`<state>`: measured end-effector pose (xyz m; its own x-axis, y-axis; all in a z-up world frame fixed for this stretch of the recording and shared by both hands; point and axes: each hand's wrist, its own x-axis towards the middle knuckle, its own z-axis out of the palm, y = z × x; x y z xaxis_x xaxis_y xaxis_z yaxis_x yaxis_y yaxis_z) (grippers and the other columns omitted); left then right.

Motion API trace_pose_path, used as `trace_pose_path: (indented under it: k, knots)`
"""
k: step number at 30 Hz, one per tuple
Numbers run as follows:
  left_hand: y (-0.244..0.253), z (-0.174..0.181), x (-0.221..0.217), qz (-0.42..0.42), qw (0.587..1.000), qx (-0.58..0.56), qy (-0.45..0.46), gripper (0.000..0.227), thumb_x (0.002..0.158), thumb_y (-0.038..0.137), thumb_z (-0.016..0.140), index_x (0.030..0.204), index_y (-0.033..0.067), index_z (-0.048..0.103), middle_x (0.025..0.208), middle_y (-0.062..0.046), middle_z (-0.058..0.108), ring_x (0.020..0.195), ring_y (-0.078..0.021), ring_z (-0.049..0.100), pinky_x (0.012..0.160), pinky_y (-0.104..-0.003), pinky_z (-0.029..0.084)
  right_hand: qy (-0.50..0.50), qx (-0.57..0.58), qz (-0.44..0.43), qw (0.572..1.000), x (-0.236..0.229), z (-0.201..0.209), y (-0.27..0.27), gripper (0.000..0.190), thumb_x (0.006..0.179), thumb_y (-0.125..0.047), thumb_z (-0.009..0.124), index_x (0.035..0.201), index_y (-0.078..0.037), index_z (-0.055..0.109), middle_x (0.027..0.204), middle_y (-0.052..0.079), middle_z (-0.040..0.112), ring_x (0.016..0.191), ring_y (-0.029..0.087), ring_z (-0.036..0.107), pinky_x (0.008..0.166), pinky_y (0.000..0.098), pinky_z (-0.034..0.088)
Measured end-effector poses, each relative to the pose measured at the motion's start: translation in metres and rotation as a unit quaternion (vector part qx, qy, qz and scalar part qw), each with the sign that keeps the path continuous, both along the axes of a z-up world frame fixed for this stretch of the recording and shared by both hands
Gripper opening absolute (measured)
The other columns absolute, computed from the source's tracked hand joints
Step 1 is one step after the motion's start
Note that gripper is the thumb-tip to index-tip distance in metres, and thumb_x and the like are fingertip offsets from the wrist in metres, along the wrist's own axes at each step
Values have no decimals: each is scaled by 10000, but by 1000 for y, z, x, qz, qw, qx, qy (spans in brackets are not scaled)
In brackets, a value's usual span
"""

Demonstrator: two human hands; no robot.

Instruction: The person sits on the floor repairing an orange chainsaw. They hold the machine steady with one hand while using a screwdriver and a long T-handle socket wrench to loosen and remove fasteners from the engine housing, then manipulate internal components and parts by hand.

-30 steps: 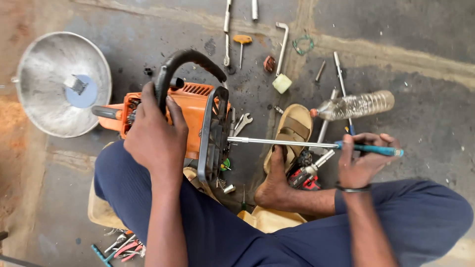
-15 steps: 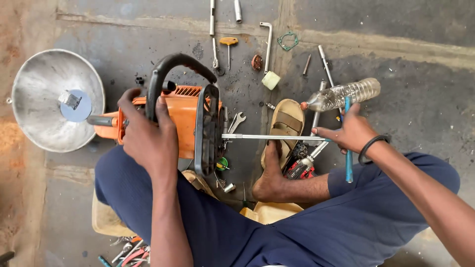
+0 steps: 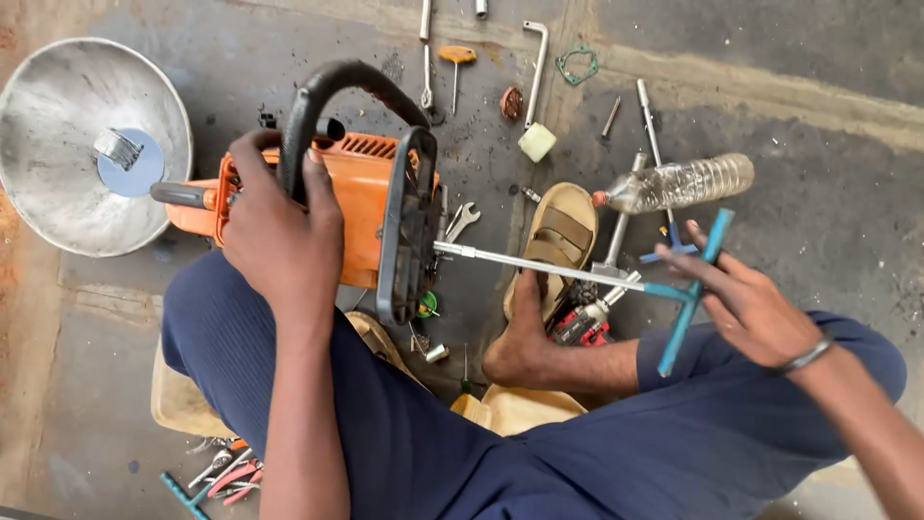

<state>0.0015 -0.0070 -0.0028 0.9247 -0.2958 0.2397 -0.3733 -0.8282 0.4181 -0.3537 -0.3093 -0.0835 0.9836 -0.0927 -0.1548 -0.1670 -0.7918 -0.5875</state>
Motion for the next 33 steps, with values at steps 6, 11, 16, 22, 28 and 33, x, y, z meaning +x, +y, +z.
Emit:
trace_pose_path:
  k: [6,11,16,22,28,33]
  knots:
    - [-6,14,-3,35,999,7,39,386,962,365,734,1251,146,600,700,-132,697,671,-377,702,604,-496,504,-137,-135,-55,980,23,-7,3,1005,694,-385,773,1536,-89,310,1605,359,262,1400,520,383,1051,558,425]
    - [7,5,13,-10,997,-25,75,457,907,363,798,1245,110,622,796,-127,718,740,-309,710,666,-435,522,-259,-202,20,944,26,-14,12,574,749,-234,796,1283,-183,593,1291,197,588,1192,394,599,1031,502,474]
    - [15,3,16,-43,935,-204,286,446,910,224,785,1283,44,619,933,-40,689,826,-99,620,741,-273,517,-275,-156,50,947,23,-33,3,353,717,-163,856,1063,-106,815,596,-22,537,606,178,549,803,397,507]
    - [25,4,13,-34,893,-288,345,442,930,49,716,1348,23,573,967,6,627,820,-46,554,714,-203,468,-238,-99,58,965,36,-14,9,295,692,-138,863,975,-74,807,501,-30,507,456,150,465,587,342,419]
    - [25,5,11,0,876,-310,369,478,890,16,681,1355,20,568,969,7,647,787,-34,577,673,-189,461,-148,122,-77,978,21,-35,6,243,723,-138,784,935,-21,769,538,20,529,488,139,491,633,317,461]
    - [21,9,13,24,873,-287,394,537,871,18,692,1397,38,584,784,31,609,541,-24,463,450,-202,308,58,207,-154,964,14,-40,6,159,836,-152,739,741,-25,723,606,109,629,498,189,608,522,353,439]
